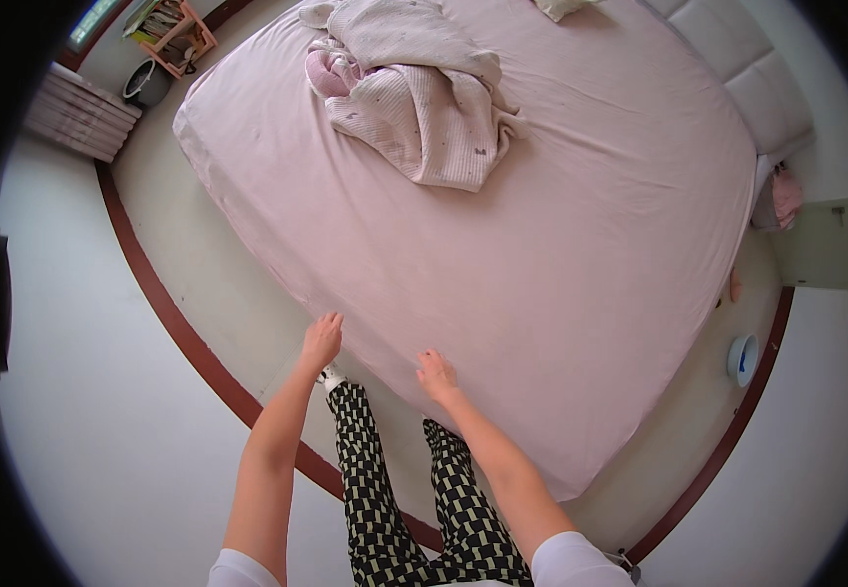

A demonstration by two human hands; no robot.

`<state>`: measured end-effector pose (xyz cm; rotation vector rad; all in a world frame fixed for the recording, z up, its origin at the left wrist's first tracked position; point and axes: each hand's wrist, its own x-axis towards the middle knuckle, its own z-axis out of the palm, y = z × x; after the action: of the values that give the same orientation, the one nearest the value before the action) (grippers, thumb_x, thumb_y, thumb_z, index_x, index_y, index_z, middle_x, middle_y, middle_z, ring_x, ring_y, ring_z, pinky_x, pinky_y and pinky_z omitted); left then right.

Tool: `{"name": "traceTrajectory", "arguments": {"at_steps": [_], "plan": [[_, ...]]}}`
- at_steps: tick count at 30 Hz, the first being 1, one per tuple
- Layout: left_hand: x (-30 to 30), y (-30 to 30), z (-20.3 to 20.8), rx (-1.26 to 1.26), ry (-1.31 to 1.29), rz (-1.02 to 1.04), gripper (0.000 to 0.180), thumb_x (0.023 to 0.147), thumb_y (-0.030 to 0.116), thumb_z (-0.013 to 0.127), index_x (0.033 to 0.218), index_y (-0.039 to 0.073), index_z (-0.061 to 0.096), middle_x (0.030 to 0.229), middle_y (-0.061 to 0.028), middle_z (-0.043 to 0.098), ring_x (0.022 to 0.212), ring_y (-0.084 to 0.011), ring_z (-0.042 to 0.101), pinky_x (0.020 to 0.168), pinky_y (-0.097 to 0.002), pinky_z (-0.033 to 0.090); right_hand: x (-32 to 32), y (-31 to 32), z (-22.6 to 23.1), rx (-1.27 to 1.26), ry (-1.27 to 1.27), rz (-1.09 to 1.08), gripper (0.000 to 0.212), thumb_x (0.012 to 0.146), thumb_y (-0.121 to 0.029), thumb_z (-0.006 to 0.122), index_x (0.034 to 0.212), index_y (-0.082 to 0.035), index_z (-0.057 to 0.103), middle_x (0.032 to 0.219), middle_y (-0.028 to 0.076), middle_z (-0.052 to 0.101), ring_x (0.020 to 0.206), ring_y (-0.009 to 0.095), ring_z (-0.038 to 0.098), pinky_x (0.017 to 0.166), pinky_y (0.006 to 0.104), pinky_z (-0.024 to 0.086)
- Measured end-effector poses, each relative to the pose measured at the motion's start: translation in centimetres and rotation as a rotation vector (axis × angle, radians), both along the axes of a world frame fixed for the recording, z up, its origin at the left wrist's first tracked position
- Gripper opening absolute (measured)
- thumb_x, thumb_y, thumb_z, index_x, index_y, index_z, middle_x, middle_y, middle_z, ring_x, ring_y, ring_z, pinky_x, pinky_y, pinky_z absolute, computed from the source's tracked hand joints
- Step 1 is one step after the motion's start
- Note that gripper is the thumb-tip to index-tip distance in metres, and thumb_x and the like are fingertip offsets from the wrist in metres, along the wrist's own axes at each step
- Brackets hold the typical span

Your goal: The person smooths and tucks the bedsheet around the mattress, rearranges a pillow, and then spreads and folds a blanket on the bed by hand.

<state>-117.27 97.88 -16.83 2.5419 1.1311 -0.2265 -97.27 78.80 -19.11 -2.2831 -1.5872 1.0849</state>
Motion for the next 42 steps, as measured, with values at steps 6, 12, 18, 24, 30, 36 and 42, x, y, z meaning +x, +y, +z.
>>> {"name": "traceTrajectory", "arguments": {"at_steps": [6, 12, 18, 24, 30, 36, 42], "plan": [[-0.6, 11.9, -4.8, 0.168, 0.009, -0.148, 0.036, 0.074, 0.006, 0.048, 0.109, 0.004, 0.044, 0.112, -0.0087, 0.045, 0.101, -0.021, 0.047, 0.078, -0.0328, 0.041, -2.6, 7.5, -1.8, 0.075, -0.118, -0.013, 0.04, 0.073, -0.016, 0.058, 0.111, -0.009, 0.047, 0.11, 0.011, 0.045, 0.1, 0.029, 0.046, 0.082, 0.0385, 0.041], [-1.1, 22.7, -7.3, 0.243, 0.027, -0.307, 0.041, 0.073, 0.01, 0.049, 0.114, 0.007, 0.042, 0.119, -0.0068, 0.041, 0.106, -0.0206, 0.044, 0.083, -0.0352, 0.039, -6.3, 19.1, -2.7, 0.076, -0.113, -0.11, 0.046, 0.072, -0.015, 0.061, 0.113, -0.006, 0.041, 0.114, 0.012, 0.04, 0.102, 0.029, 0.043, 0.082, 0.0379, 0.041], [-0.9, 26.5, -9.9, 0.174, 0.014, -0.455, 0.022, 0.074, 0.015, 0.049, 0.094, 0.008, 0.053, 0.099, -0.0048, 0.048, 0.09, -0.018, 0.048, 0.075, -0.033, 0.04, -10.1, 24.6, -4.0, -0.049, -0.307, -0.347, 0.045, 0.069, -0.015, 0.065, 0.106, -0.003, 0.042, 0.108, 0.012, 0.042, 0.099, 0.029, 0.044, 0.08, 0.0374, 0.041], [-0.3, 28.5, -10.1, 0.095, 0.001, -0.521, 0.017, 0.073, 0.016, 0.05, 0.087, 0.01, 0.057, 0.09, -0.003, 0.051, 0.086, -0.0182, 0.049, 0.071, -0.0327, 0.041, -10.1, 25.6, -4.7, -0.115, -0.37, -0.406, 0.031, 0.069, -0.016, 0.062, 0.095, -0.007, 0.047, 0.101, 0.01, 0.045, 0.096, 0.029, 0.045, 0.076, 0.0381, 0.042], [-0.2, 29.5, -9.2, 0.103, 0.095, -0.798, 0.014, 0.074, 0.016, 0.05, 0.081, 0.011, 0.061, 0.084, -0.0021, 0.054, 0.08, -0.0186, 0.052, 0.063, -0.035, 0.042, -9.7, 25.8, -4.5, -0.135, -0.352, -0.312, 0.015, 0.074, -0.017, 0.055, 0.083, -0.006, 0.052, 0.093, 0.009, 0.048, 0.093, 0.026, 0.047, 0.074, 0.0378, 0.043], [-0.6, 28.5, -8.7, -0.006, 0.275, -0.985, 0.016, 0.076, 0.017, 0.048, 0.083, 0.012, 0.062, 0.084, -0.0028, 0.055, 0.078, -0.0195, 0.054, 0.059, -0.0363, 0.044, -10.2, 25.1, -4.4, 0.061, -0.321, -0.23, 0.013, 0.078, -0.011, 0.048, 0.087, -0.004, 0.053, 0.099, 0.01, 0.051, 0.095, 0.027, 0.048, 0.079, 0.0376, 0.042], [-1.0, 33.1, -9.6, -0.162, 0.195, -0.986, 0.016, 0.075, 0.013, 0.047, 0.081, 0.012, 0.062, 0.086, -0.0033, 0.055, 0.085, -0.0196, 0.054, 0.062, -0.0354, 0.044, -9.9, 28.9, -5.8, -0.457, -0.244, -0.178, 0.019, 0.075, -0.005, 0.047, 0.092, -0.005, 0.056, 0.104, 0.011, 0.053, 0.1, 0.027, 0.049, 0.082, 0.037, 0.042]]}}
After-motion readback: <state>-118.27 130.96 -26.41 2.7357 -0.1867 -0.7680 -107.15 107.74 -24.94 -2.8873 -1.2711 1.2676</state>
